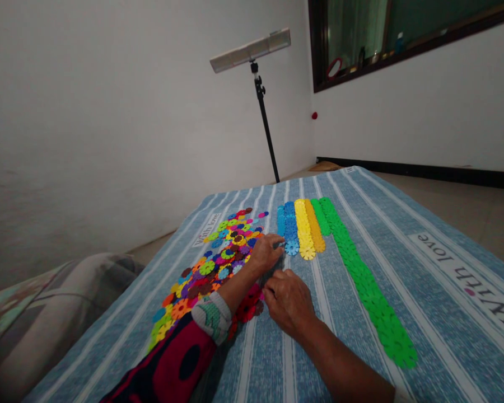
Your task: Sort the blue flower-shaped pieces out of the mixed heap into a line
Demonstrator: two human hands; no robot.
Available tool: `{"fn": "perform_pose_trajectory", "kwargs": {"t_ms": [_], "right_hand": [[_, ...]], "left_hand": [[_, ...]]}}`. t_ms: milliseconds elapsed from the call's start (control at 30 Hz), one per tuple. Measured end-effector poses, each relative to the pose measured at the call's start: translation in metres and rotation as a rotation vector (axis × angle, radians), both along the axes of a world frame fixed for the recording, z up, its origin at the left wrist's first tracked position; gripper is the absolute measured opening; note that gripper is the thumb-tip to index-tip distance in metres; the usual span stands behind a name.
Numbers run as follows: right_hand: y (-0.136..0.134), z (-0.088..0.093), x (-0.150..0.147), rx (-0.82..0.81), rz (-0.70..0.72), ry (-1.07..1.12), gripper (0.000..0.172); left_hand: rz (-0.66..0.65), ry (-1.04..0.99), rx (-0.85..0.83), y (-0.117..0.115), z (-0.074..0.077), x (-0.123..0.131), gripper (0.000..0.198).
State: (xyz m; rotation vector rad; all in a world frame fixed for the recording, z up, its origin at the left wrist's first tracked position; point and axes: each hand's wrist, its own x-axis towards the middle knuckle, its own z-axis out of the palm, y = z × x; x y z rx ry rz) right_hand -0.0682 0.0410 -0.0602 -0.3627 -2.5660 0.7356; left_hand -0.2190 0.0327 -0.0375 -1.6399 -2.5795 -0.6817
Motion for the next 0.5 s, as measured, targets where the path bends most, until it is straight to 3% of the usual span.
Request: {"fn": "perform_pose_trajectory", "kwargs": {"t_ms": [367, 500], "right_hand": [[0.000, -0.011, 0.005, -0.016, 0.056, -0.007, 0.021], [0.000, -0.014, 0.005, -0.019, 0.058, 0.006, 0.024]], "left_hand": [[0.006, 0.083, -0.037, -0.027, -0.008, 0.022, 0.020], [0.025, 0.177, -0.064, -0.046, 0.001, 0.011, 0.020]]}}
